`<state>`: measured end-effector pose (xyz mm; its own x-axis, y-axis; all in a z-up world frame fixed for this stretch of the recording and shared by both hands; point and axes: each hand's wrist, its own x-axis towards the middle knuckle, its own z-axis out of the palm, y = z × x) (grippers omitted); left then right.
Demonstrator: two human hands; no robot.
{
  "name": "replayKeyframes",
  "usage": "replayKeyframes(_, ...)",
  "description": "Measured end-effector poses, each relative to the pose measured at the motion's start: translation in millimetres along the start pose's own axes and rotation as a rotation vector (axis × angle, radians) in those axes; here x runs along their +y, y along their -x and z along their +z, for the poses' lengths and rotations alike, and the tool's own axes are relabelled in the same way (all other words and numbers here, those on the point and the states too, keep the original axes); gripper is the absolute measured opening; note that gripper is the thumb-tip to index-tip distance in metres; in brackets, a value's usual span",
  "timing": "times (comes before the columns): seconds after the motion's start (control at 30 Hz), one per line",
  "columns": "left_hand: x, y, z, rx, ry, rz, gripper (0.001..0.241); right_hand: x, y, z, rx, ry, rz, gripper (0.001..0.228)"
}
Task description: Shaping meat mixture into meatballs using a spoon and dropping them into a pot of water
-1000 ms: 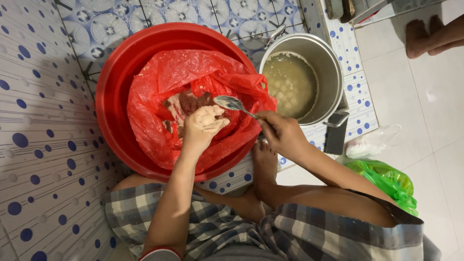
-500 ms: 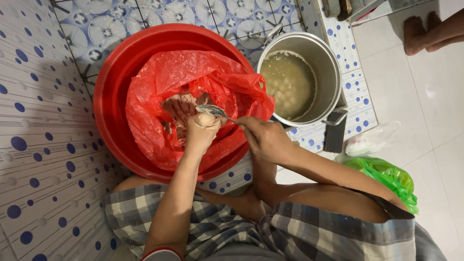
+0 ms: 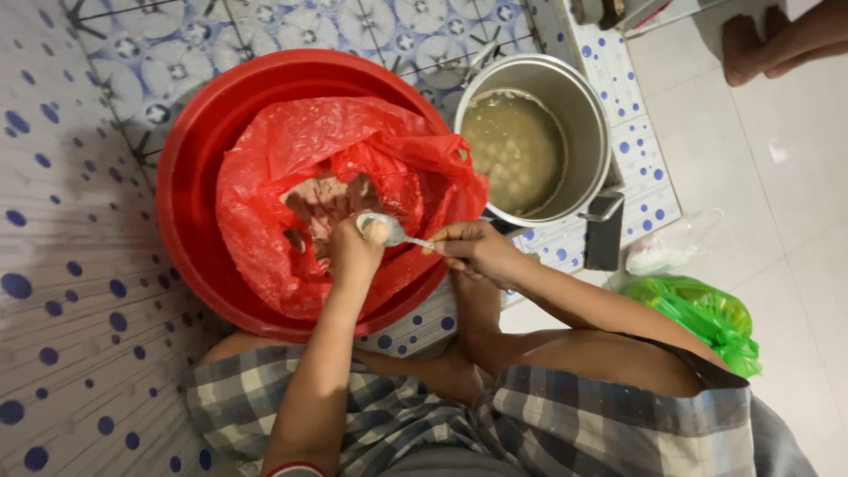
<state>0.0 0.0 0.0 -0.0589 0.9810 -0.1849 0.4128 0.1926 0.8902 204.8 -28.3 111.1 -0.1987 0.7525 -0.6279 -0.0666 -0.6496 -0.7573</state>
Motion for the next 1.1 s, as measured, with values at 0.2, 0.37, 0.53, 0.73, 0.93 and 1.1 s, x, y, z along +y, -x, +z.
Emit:
replayKeyframes(0.2, -84.9, -26.3, 31.4, 0.084, -0.175, 0.155, 0.027, -18.1, 3.6, -52.6, 0.25, -0.015, -0.233, 0.011)
replayKeyframes(0.37, -81.2, -31.0, 18.5, 0.145, -0.134, 0.155, 0.029, 21.7, -45.5, -156.0, 0.487, 0.197, -0.403, 0.01)
replayKeyframes(0.53, -85.3, -34.3, 15.7, 0.148, -0.136, 0.036, 0.026, 70.2, -87.9, -231.7, 0.688, 0.765, -0.301, 0.022)
replayKeyframes(0.73, -79.7, -32.3, 19.5, 0.133, -0.127, 0.048, 0.026, 84.6, -108.1, -243.9, 0.674, 1.08, -0.324, 0.026)
replayKeyframes(0.93, -65.7, -30.1, 15.4, 0.136, -0.033, 0.028, 0.03, 45.8, -91.5, -213.5, 0.709, 0.731, -0.42, 0.026)
replayKeyframes(1.1, -51.7, -29.0, 14.7, 0.148, 0.07, 0.062, 0.04, -8.7, -38.2, -116.7, 0.507, 0.395, -0.682, 0.023)
